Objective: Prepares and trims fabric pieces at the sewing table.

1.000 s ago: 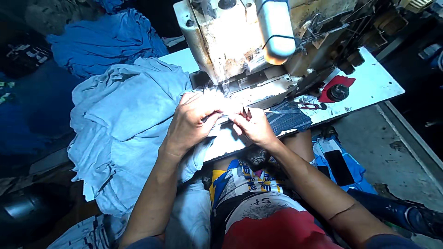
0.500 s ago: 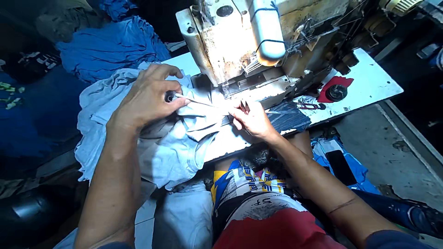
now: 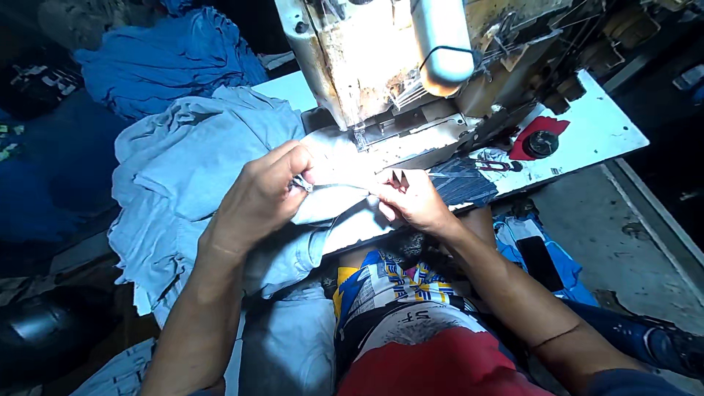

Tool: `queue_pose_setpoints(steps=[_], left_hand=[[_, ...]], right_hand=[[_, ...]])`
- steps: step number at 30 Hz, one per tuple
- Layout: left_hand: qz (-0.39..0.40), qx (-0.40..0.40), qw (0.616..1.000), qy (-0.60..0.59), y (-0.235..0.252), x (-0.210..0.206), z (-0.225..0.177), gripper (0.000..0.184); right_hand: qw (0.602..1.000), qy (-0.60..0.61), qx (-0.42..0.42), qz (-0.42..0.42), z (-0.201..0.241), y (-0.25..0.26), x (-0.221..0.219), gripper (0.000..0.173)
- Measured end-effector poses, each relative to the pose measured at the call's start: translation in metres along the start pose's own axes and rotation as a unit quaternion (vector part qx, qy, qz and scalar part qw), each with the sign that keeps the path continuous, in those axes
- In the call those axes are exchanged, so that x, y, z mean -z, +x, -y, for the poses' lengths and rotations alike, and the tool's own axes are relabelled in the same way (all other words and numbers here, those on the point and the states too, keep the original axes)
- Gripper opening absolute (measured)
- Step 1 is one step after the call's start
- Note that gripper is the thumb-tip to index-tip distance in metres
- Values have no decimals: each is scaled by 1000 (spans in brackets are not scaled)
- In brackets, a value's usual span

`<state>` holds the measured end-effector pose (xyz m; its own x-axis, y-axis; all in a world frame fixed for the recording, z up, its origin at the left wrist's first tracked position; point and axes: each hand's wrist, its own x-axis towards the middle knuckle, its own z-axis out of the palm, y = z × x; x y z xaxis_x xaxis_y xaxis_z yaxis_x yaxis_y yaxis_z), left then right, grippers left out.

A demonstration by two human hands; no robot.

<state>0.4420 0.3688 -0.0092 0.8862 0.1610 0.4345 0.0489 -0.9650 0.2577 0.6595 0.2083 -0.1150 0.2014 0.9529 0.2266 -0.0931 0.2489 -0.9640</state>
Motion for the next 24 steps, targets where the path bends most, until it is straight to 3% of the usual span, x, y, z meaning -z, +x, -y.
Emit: queue_pose_setpoints(steps=[9,17,24], left_hand=[[-29,-11,998,58,1,-16,0,10],[41,27,980,193,20,12,23,24],[13,22,998,-49,17,6,29,9]], right_hand=[[999,-1,14,-43,-7,-2,-8,10],[998,-24,41,-40,-12,16,-3,8],[999,2,-35,-3,-8,17,9,18]])
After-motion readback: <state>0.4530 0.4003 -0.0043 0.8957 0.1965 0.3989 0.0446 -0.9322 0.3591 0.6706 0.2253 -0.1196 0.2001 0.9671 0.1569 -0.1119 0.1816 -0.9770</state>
